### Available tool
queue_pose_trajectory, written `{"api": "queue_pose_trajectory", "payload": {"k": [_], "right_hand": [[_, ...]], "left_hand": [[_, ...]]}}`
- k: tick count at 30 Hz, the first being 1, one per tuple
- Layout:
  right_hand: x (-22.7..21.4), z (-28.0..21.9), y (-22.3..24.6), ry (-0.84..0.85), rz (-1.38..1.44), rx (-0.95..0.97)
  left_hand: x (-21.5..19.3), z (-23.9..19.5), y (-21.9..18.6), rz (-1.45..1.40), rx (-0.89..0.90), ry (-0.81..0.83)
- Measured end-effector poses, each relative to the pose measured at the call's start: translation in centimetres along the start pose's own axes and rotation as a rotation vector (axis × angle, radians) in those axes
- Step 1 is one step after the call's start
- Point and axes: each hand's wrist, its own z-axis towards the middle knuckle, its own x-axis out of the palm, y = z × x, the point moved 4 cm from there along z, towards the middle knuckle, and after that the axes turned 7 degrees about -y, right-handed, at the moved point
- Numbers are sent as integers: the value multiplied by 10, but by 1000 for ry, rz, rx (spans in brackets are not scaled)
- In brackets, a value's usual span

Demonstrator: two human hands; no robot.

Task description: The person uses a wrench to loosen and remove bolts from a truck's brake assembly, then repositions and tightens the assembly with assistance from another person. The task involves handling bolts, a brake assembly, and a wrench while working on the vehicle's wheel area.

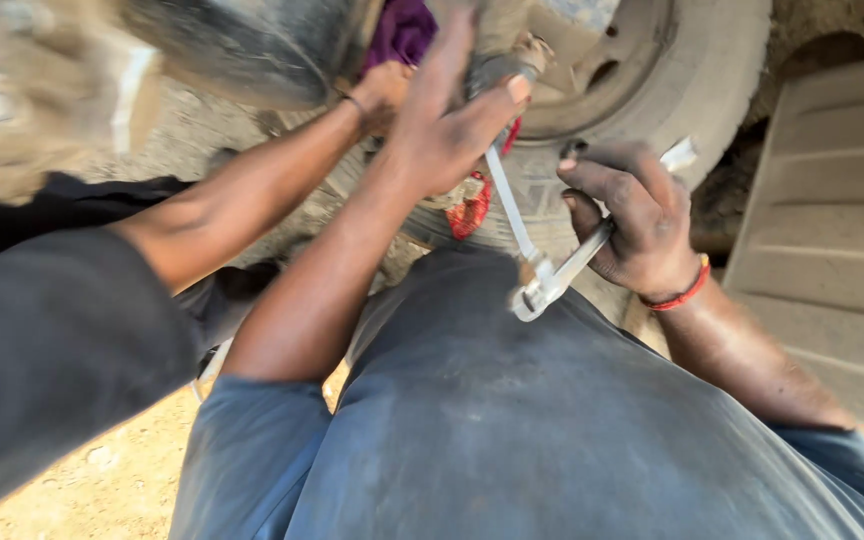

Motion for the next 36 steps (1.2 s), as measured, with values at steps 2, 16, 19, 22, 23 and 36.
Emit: {"api": "queue_pose_trajectory", "payload": {"k": [2,16,19,22,23,36], "right_hand": [[11,-36,-28,60,12,171],[71,-140,-98,552,88,794],[76,-126,-103,527,117,723],[80,-113,-101,506,137,638],[80,-111,-100,513,156,637],[82,-122,-88,600,119,675]], "left_hand": [[-5,-12,-4,-46,-42,9],[-61,-67,-29,-361,-325,-66],[-67,-72,-30,-355,-303,-103],[-68,-77,-34,-380,-308,-124],[-67,-77,-36,-385,-299,-131],[-61,-69,-22,-464,-286,-101]]}}
